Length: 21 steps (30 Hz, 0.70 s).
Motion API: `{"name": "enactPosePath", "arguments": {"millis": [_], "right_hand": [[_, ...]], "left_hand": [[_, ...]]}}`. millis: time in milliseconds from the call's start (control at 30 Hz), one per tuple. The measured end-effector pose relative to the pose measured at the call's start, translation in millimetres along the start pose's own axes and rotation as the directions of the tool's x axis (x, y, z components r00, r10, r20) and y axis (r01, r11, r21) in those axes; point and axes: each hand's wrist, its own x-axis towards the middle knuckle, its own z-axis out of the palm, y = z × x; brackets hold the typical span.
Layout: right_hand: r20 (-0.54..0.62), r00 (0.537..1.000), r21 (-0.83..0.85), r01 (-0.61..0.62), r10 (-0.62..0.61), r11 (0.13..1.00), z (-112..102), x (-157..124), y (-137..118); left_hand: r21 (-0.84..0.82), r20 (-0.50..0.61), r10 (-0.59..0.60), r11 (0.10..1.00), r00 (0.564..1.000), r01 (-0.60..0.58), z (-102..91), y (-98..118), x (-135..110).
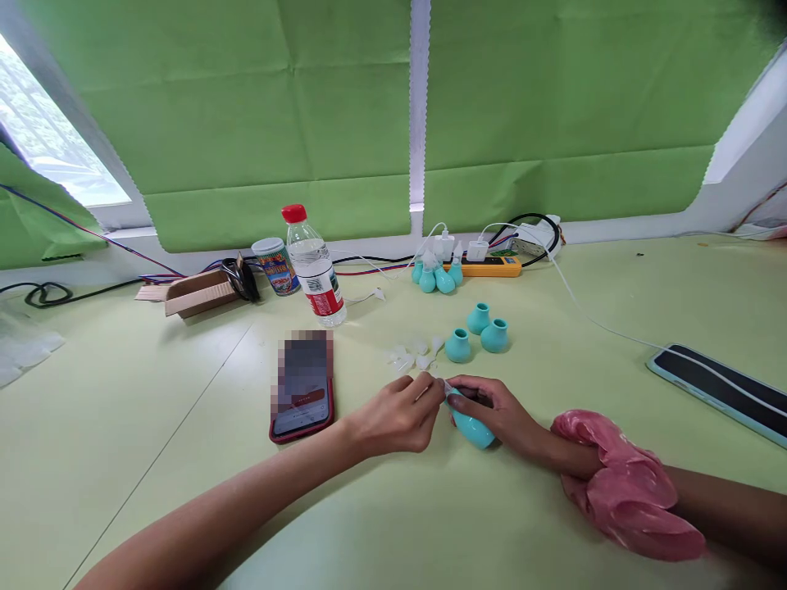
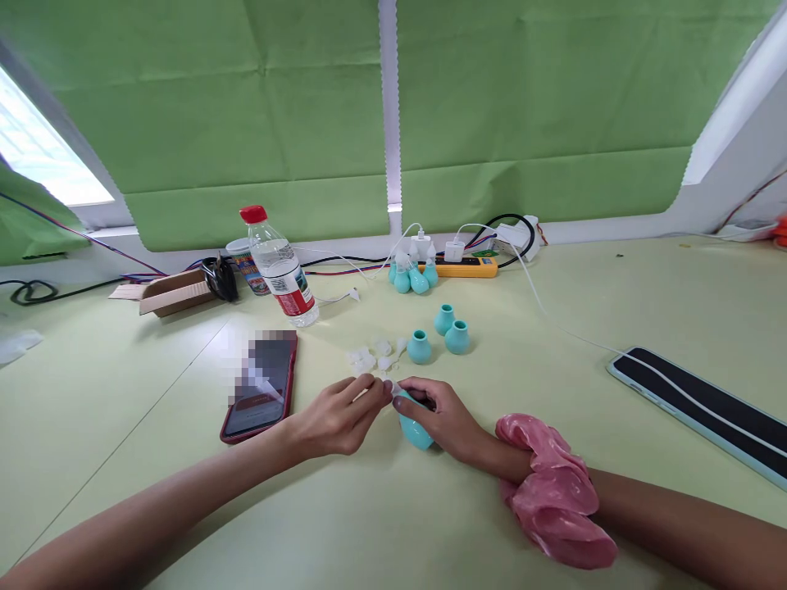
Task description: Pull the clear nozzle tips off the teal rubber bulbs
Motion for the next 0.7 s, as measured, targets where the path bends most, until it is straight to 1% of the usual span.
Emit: {"name": "enactPosePath", "arguments": {"millis": [67, 100, 267, 333, 367, 433, 500, 600, 700], "right_hand": [[-0.01, 1.0, -0.03, 0.009, -0.009, 1.0, 0.5, -0.7, 1.2], [-0.02, 1.0, -0.059, 0.014, -0.015, 0.998, 0.6, -1.4, 1.3], [-0.053, 0.996, -0.232, 0.064, -0.078, 0.971, 0.4, -5.3, -0.7], [-0.053, 0.993, -0.292, 0.083, -0.103, 0.953, 0.5, -6.3, -1.8], [-0.055, 0.992, -0.317, 0.093, -0.116, 0.944, 0.7, -6.6, -2.3], [-0.061, 0.988, -0.358, 0.111, -0.141, 0.927, 1.4, -6.9, -3.6], [-0.062, 0.984, -0.389, 0.13, -0.167, 0.912, 2.3, -6.9, -5.0], [-0.059, 0.977, -0.423, 0.16, -0.203, 0.892, 3.1, -6.9, -6.8], [-0.056, 0.974, -0.448, 0.173, -0.221, 0.877, 3.0, -7.1, -7.6]], "left_hand": [[-0.02, 0.017, 0.008, 1.0, 1.0, -0.008, 0.7, 0.7, -1.4], [-0.04, 0.036, -0.01, 0.999, 0.999, 0.012, 0.9, 0.5, -1.7], [-0.211, 0.134, -0.166, 0.959, 0.977, 0.192, -0.1, -4.6, 1.0], [-0.252, 0.17, -0.201, 0.938, 0.965, 0.24, -2.6, -5.5, 3.3], [-0.247, 0.185, -0.205, 0.937, 0.961, 0.247, -4.5, -5.1, 4.5], [-0.184, 0.21, -0.179, 0.958, 0.961, 0.218, -9.2, -2.8, 7.0], [-0.075, 0.227, -0.117, 0.988, 0.967, 0.137, -13.4, 0.7, 9.5], [0.054, 0.203, -0.046, 0.998, 0.978, 0.035, -14.2, 4.8, 11.7], [0.096, 0.172, -0.022, 0.995, 0.985, 0.006, -9.7, 5.2, 11.2]]}}
